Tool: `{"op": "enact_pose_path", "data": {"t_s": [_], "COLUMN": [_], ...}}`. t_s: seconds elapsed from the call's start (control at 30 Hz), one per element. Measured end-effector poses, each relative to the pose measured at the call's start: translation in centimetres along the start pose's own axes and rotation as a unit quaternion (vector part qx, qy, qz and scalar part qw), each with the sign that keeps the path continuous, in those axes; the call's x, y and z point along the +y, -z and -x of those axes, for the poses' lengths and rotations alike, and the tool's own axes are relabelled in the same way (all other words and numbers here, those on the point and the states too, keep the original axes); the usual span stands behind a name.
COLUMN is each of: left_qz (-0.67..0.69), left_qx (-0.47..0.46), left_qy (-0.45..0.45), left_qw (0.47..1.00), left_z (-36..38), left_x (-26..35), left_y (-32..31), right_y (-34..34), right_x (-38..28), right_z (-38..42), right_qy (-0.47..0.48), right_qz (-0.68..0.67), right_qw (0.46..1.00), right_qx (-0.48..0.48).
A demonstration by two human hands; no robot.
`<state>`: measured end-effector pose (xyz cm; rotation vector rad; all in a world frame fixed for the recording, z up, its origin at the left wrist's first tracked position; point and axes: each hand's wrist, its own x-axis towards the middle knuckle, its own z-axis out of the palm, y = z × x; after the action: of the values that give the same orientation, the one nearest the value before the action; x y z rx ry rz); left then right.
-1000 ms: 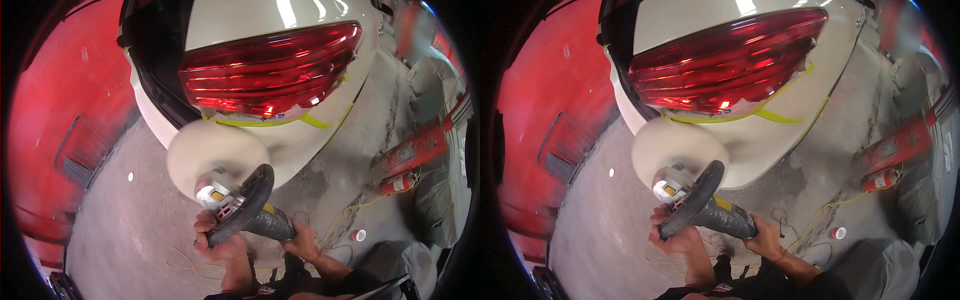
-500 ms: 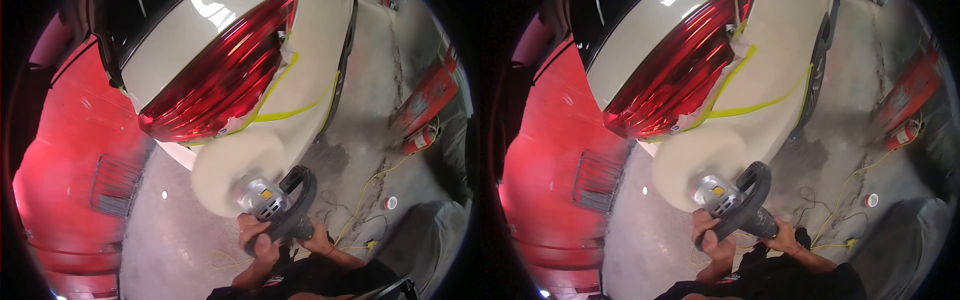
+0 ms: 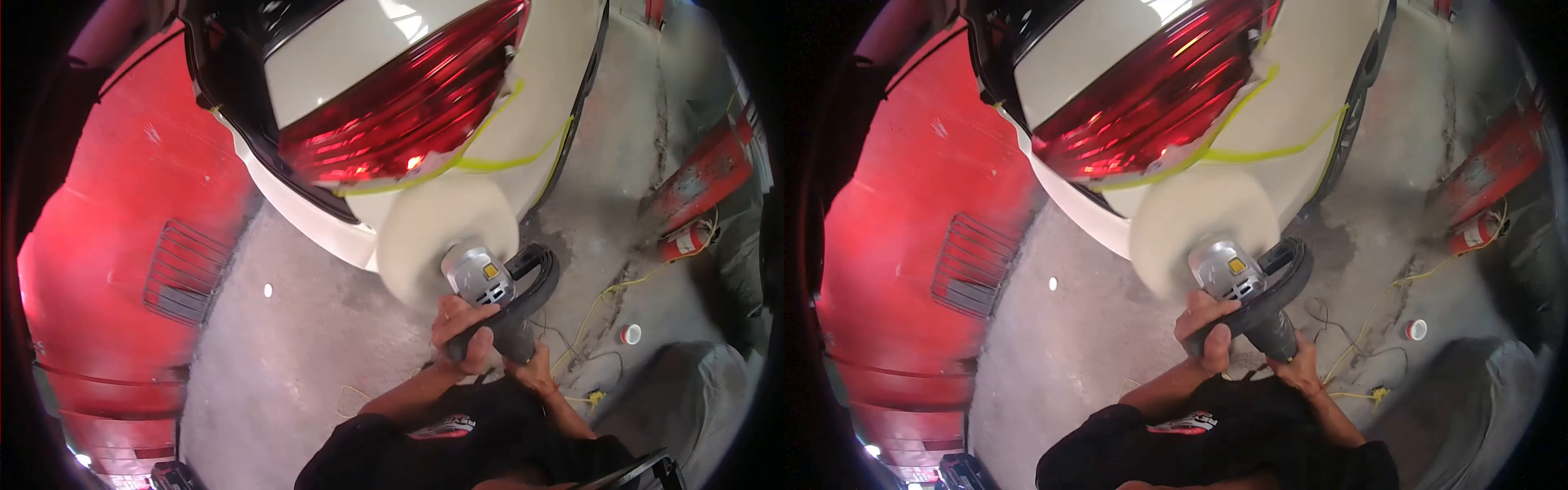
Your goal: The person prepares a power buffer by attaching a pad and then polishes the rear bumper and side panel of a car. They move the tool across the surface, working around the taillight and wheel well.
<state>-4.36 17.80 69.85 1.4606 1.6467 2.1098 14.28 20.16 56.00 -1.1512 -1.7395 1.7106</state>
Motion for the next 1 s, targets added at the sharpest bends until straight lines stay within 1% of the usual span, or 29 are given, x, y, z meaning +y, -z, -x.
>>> {"op": "enact_pose_path", "data": {"t_s": [0.03,0.1,0.23,0.3,0.37,0.43,0.5,0.57,0.6,0.63,0.67,0.7,0.77,0.9,1.0], "left_qz": [0.008,0.028,0.116,0.122,0.119,0.137,0.148,0.165,0.154,0.143,0.126,0.133,0.096,0.073,0.029], "left_qx": [0.004,-0.017,-0.008,-0.016,-0.021,-0.002,0.002,0.003,0.015,0.026,0.011,0.002,-0.026,-0.072,-0.131], "left_qy": [0.010,-0.013,0.014,0.007,-0.001,0.034,0.022,0.013,0.006,0.000,0.005,0.006,-0.005,-0.007,-0.068], "left_qw": [1.000,0.999,0.993,0.992,0.993,0.990,0.989,0.986,0.988,0.989,0.992,0.991,0.995,0.995,0.989], "left_z": [0.5,-0.2,-0.5,-0.6,-0.5,-0.2,-0.9,-1.9,-1.7,-1.4,-1.3,-1.1,-1.3,-1.8,-3.2], "left_x": [-0.3,-0.9,-1.9,-2.3,-2.8,-3.0,-2.6,-2.4,-2.4,-2.3,-2.2,-2.1,-2.1,-1.7,-0.6], "left_y": [0.7,3.6,7.0,8.3,8.8,9.4,11.4,13.4,13.3,13.2,13.0,12.5,11.8,9.8,7.1], "right_y": [-0.4,-2.2,-6.5,-7.8,-8.7,-9.3,-11.0,-12.9,-12.6,-12.4,-12.0,-11.6,-11.5,-11.1,-10.3], "right_x": [0.3,-1.5,-3.5,-3.7,-3.4,-4.3,-5.2,-5.6,-5.6,-5.7,-5.7,-4.9,-3.7,-3.4,-1.8], "right_z": [0.4,0.9,3.2,3.7,3.7,4.0,4.4,4.5,4.6,4.4,4.5,4.7,4.6,4.7,4.5], "right_qy": [-0.004,-0.001,-0.009,-0.003,0.017,0.012,0.009,-0.006,-0.012,-0.008,-0.003,-0.007,-0.024,-0.033,-0.036], "right_qz": [0.009,0.034,0.056,0.069,0.062,0.082,0.105,0.140,0.139,0.130,0.120,0.118,0.079,0.031,-0.041], "right_qw": [1.000,0.998,0.993,0.990,0.989,0.987,0.984,0.984,0.983,0.986,0.989,0.988,0.993,0.993,0.992], "right_qx": [0.015,0.049,0.107,0.126,0.133,0.135,0.144,0.112,0.123,0.107,0.091,0.102,0.084,0.109,0.110]}}
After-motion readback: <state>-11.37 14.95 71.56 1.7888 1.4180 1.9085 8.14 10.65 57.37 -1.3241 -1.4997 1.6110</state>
